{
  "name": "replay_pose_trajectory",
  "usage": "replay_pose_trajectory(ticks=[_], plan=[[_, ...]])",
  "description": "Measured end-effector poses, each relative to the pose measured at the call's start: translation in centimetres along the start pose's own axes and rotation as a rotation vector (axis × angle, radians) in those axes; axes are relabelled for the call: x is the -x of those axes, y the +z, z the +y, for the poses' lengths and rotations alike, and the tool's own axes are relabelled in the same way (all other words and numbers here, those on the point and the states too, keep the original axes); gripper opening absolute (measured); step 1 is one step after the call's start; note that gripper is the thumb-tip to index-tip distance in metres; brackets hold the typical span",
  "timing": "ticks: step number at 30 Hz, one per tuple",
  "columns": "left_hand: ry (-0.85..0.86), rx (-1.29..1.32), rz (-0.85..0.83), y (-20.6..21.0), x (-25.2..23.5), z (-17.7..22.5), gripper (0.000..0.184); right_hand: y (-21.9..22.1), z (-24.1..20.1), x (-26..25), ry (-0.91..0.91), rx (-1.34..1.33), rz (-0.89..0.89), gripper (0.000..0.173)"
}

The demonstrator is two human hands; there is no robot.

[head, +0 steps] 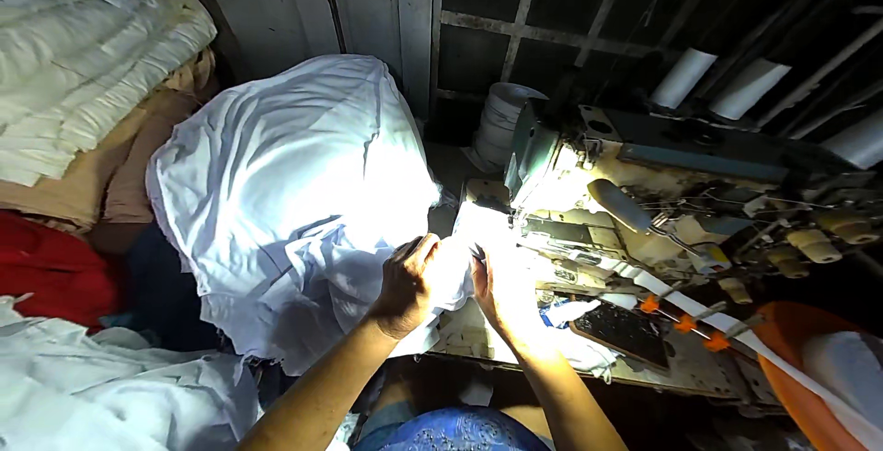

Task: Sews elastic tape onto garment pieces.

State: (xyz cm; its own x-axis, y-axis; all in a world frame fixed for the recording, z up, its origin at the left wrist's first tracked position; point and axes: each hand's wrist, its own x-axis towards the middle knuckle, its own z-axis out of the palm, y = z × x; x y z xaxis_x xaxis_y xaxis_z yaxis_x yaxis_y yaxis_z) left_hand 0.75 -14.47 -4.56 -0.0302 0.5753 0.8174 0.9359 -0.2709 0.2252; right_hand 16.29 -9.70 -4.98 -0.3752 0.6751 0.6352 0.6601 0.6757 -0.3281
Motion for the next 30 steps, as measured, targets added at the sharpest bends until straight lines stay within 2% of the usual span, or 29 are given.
replay_pose_trajectory(ticks=[5,17,22,24,26,28,30], plan=[[0.091,-0.004,-0.012,-0.2,0.4,0.9,0.022,0.1,-0.2,-0.6,-0.034,-0.066,0.066,0.024],[0.141,0.0,0.002,0.1,1.0,0.6,0.021,1.3,-0.1,-0.7,-0.127,-0.069,0.134,0.024],[0.133,0.073,-0.031,0.1,1.2,-0.3,0.021,0.7,0.1,0.4,-0.226,-0.213,0.117,0.02],[0.036,0.184,-0.063,-1.1,0.7,-1.4,0.018,0.1,0.6,2.4,-0.211,-0.192,0.093,0.021],[-0.137,0.353,-0.045,-2.9,-0.3,-4.0,0.016,-0.4,2.1,5.4,-0.154,-0.084,0.061,0.024],[-0.329,0.53,0.057,-5.1,-1.9,-7.4,0.014,-0.3,4.8,8.3,-0.088,0.013,0.056,0.024],[-0.509,0.472,0.209,-6.4,-3.1,-11.1,0.013,-0.2,7.3,10.5,-0.044,0.079,0.057,0.02]])
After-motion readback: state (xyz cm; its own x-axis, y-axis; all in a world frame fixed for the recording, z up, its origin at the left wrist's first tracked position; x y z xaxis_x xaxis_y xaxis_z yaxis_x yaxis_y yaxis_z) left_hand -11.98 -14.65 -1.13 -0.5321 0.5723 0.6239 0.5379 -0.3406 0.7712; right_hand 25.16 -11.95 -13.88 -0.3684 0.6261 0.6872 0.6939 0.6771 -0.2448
